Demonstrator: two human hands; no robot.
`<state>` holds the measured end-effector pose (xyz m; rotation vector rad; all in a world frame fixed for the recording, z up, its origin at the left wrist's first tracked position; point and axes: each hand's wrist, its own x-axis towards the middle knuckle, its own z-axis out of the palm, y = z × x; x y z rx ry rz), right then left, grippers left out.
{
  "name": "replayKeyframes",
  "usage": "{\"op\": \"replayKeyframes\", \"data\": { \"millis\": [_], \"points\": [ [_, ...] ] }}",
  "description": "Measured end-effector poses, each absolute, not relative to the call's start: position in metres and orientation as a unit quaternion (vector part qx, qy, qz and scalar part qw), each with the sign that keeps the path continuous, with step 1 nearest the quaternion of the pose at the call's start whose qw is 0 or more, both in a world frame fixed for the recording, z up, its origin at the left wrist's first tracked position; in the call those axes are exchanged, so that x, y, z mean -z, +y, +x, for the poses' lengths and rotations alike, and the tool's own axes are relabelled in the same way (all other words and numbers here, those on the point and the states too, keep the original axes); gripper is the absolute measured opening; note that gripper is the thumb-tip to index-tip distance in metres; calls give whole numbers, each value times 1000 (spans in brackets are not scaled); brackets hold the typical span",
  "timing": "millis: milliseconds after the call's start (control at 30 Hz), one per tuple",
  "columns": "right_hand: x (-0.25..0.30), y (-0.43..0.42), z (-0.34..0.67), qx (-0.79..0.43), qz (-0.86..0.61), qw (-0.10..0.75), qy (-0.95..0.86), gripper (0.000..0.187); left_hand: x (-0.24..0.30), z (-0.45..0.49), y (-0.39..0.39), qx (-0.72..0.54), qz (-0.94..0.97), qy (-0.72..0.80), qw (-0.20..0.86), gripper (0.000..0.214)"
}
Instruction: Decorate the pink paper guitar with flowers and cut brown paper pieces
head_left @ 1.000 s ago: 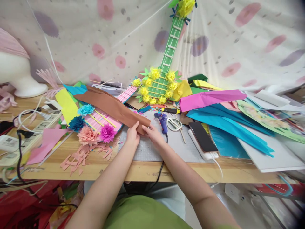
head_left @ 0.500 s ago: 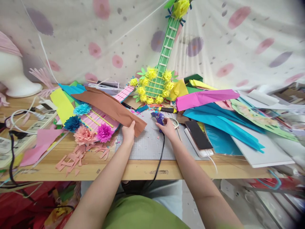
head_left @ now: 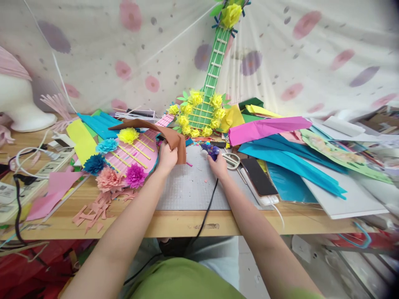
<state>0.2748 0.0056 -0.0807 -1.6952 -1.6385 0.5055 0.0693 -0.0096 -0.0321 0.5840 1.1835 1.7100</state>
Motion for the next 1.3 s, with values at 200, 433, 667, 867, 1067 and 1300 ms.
{"op": "replayKeyframes", "data": {
  "millis": [200, 433, 667, 867, 1067, 1300],
  "points": [
    [80, 5, 283, -193, -642, 294, -681, 44, 30, 68, -4, -616, 281, 503, 537, 23],
    [58, -1, 319, -292, -575, 260, -719, 74, 58, 54, -49, -604, 212, 479, 601, 24],
    [27, 12, 357, -175, -676, 95, -709, 40, 61, 45, -64, -609, 167, 444, 636, 37],
    [40, 31, 339, 8, -690, -90, -718, 40, 59, 40, -68, -593, 102, 427, 675, 39],
    [40, 34, 334, 15, -687, -135, -714, 36, 59, 32, -72, -578, 77, 408, 703, 46],
    [27, 31, 336, 15, -671, -161, -724, 32, 60, 38, -73, -578, 82, 377, 720, 44]
  ]
}}
